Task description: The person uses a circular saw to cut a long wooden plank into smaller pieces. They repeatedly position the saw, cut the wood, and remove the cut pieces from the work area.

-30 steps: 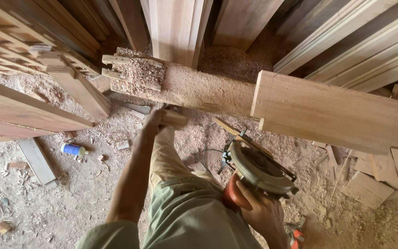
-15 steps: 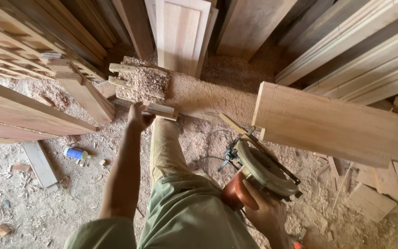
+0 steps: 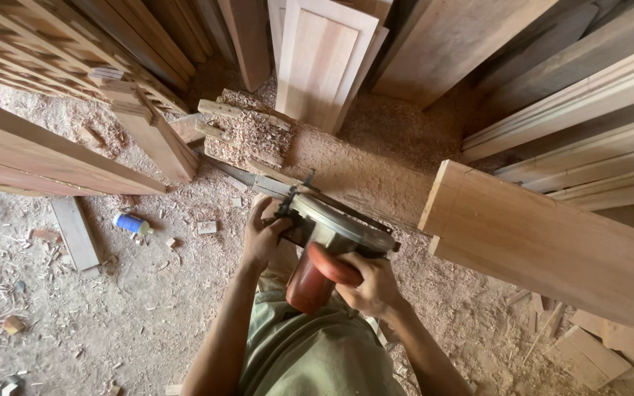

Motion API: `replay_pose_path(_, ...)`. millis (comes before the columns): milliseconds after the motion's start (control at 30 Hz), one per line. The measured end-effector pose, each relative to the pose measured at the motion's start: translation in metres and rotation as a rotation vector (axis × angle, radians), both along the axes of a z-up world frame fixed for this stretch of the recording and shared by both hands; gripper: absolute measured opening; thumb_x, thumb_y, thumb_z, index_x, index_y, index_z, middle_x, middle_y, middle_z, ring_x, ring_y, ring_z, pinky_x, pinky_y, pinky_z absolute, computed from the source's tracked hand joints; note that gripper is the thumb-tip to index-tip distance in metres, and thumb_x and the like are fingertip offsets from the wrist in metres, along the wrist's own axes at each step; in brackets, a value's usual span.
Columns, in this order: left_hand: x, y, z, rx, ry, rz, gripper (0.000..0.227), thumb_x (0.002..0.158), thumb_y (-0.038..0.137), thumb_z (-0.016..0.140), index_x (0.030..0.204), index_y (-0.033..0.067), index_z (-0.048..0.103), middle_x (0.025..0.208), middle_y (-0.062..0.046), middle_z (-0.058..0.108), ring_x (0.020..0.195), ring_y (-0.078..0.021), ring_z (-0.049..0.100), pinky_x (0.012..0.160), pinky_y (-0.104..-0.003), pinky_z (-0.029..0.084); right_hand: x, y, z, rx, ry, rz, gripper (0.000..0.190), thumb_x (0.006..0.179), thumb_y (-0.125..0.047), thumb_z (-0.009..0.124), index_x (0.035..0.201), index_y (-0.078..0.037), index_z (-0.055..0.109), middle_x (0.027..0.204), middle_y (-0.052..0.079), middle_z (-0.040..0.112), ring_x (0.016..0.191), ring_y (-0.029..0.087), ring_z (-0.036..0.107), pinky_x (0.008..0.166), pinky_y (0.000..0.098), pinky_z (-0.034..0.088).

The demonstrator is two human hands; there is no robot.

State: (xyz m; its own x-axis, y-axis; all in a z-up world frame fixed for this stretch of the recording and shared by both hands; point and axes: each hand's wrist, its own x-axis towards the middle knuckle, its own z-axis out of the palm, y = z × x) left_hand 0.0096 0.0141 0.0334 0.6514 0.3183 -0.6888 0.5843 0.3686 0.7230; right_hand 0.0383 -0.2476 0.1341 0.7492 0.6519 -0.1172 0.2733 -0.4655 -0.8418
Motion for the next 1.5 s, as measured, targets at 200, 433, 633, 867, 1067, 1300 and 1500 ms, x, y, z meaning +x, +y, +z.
replay_pose_path(200, -0.003, 0.005, -0.009, -0.022, -0.084, 0.104, 0.059, 0.087, 0.000, 0.062, 0.146, 0.0070, 0.055, 0.121, -0.016, 0.072, 0.099, -0.0220, 0.073, 0.087, -0.034, 0.064, 0.029, 0.020, -0.022, 0.019, -0.062, 0.153, 0.020, 0.080, -0.010, 0.074, 0.100, -0.009, 0.069, 0.068, 0.004, 0.069, 0.052, 0.019, 0.064, 0.052, 0.0324, 0.057)
replay_pose_path(433, 0.000, 0.016, -0.004, 0.083, -0.038, -0.004, 0.055, 0.090, 0.002, 0.058, 0.144, 0.0076, 0.056, 0.117, -0.015, 0.073, 0.093, -0.0176, 0.075, 0.081, -0.033, 0.066, 0.042, 0.025, -0.010, 0.027, -0.022, 0.105, 0.022, 0.076, -0.013, 0.076, 0.096, -0.007, 0.070, 0.072, 0.007, 0.071, 0.059, 0.022, 0.071, 0.056, 0.0361, 0.058)
replay_pose_path(633, 0.004, 0.029, 0.004, 0.023, -0.020, 0.009, 0.056, 0.089, 0.002, 0.059, 0.145, 0.0040, 0.054, 0.107, -0.015, 0.076, 0.086, -0.0183, 0.076, 0.076, -0.031, 0.067, 0.052, 0.043, 0.001, 0.051, -0.026, 0.109, 0.024, 0.077, -0.014, 0.077, 0.099, -0.007, 0.071, 0.080, 0.010, 0.075, 0.068, 0.026, 0.075, 0.061, 0.0368, 0.060)
replay_pose_path(867, 0.010, 0.046, 0.012, 0.007, -0.141, 0.026, 0.054, 0.089, 0.001, 0.061, 0.143, -0.0019, 0.056, 0.113, -0.011, 0.070, 0.093, -0.0187, 0.074, 0.081, -0.030, 0.065, 0.060, 0.063, 0.003, 0.084, 0.011, 0.100, 0.018, 0.079, -0.010, 0.077, 0.095, -0.008, 0.070, 0.076, 0.009, 0.075, 0.063, 0.024, 0.073, 0.057, 0.0367, 0.058)
replay_pose_path(1067, 0.020, 0.063, 0.023, -0.016, -0.053, 0.014, 0.056, 0.090, 0.002, 0.063, 0.145, -0.0007, 0.053, 0.116, -0.014, 0.073, 0.097, -0.0193, 0.074, 0.085, -0.032, 0.063, 0.065, 0.080, 0.000, 0.212, -0.056, 0.085, 0.016, 0.081, -0.007, 0.074, 0.096, -0.007, 0.067, 0.081, 0.010, 0.073, 0.068, 0.022, 0.073, 0.063, 0.0357, 0.061)
replay_pose_path(1300, 0.018, 0.083, 0.020, 0.026, 0.026, -0.022, 0.056, 0.092, 0.006, 0.062, 0.146, -0.0008, 0.053, 0.119, -0.015, 0.075, 0.104, -0.0211, 0.074, 0.090, -0.035, 0.064, 0.062, 0.104, -0.012, 0.327, -0.099, 0.022, 0.015, 0.087, -0.002, 0.075, 0.094, -0.007, 0.063, 0.086, 0.009, 0.074, 0.076, 0.019, 0.074, 0.071, 0.0340, 0.064)
replay_pose_path(1500, 0.010, 0.100, 0.004, 0.011, -0.009, 0.007, 0.059, 0.091, 0.003, 0.065, 0.148, -0.0025, 0.052, 0.121, -0.017, 0.073, 0.105, -0.0222, 0.072, 0.093, -0.036, 0.061, 0.066, 0.111, -0.009, 0.220, -0.030, 0.111, 0.020, 0.073, -0.001, 0.073, 0.092, -0.004, 0.071, 0.087, 0.011, 0.076, 0.073, 0.021, 0.073, 0.074, 0.0416, 0.063)
